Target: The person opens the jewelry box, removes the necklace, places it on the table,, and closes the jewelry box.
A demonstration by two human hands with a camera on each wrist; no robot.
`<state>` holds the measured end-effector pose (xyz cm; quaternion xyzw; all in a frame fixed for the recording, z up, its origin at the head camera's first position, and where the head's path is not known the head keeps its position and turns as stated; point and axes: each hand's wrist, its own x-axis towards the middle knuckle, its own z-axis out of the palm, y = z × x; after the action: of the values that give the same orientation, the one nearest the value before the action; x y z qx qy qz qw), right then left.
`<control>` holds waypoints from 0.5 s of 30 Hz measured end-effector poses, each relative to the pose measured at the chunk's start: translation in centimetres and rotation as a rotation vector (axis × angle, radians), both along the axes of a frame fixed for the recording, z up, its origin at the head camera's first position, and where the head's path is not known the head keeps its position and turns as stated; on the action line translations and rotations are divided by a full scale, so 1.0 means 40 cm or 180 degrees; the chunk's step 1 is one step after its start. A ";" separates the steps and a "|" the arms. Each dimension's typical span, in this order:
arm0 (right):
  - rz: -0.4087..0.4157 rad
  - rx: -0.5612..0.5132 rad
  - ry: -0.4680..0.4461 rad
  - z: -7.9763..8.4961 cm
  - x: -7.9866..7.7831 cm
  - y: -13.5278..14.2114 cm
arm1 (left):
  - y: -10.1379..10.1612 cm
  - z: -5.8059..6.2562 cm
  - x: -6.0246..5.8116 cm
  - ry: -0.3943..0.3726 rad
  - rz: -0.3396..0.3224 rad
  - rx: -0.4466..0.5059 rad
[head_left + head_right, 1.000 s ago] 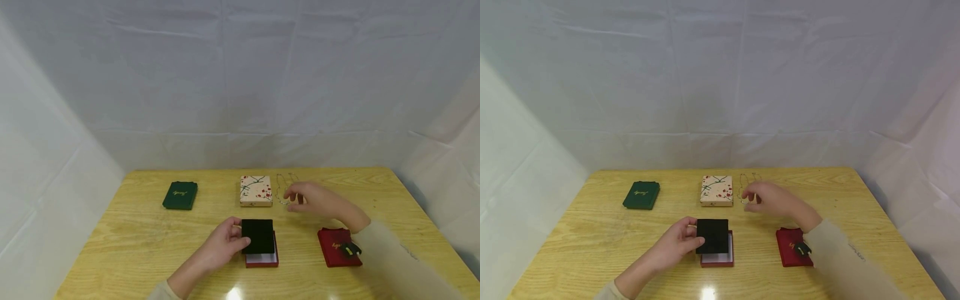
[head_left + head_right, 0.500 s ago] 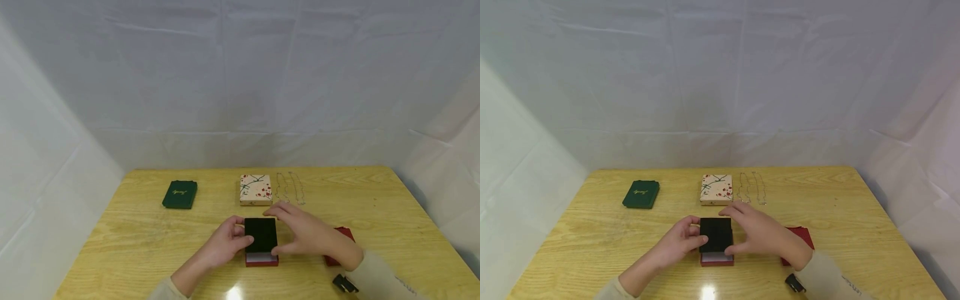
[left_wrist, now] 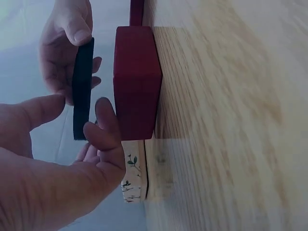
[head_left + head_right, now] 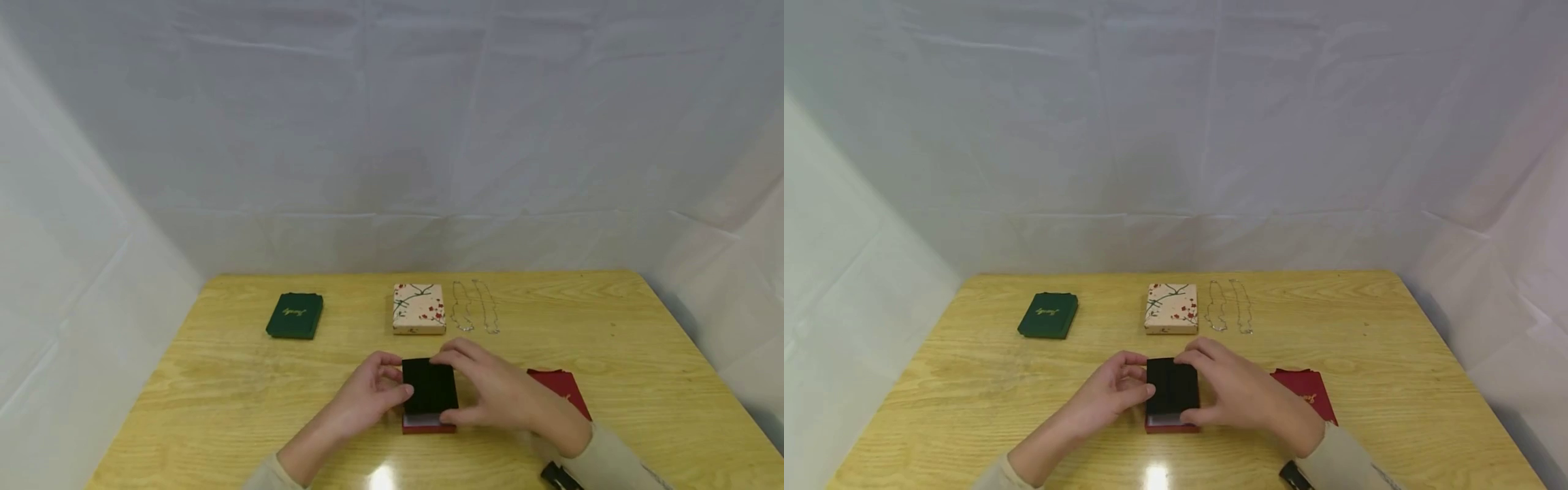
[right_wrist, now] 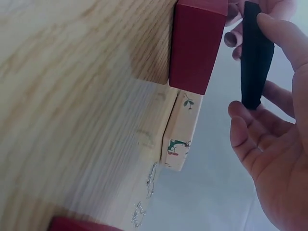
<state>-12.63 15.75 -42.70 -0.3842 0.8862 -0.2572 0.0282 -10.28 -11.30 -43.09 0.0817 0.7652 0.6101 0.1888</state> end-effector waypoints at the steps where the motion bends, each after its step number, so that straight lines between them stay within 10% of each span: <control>1: 0.0002 -0.0003 0.0003 -0.001 0.000 0.003 | -0.003 0.001 0.001 0.0047 0.0025 -0.0049; 15: 0.0037 0.0089 -0.0068 0.005 0.008 0.031 | -0.031 -0.019 0.002 0.0584 -0.0369 -0.1008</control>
<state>-12.31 16.99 -42.48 -0.3861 0.8872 -0.2487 0.0445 -10.21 -12.56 -43.84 0.1503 0.8596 0.4601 0.1636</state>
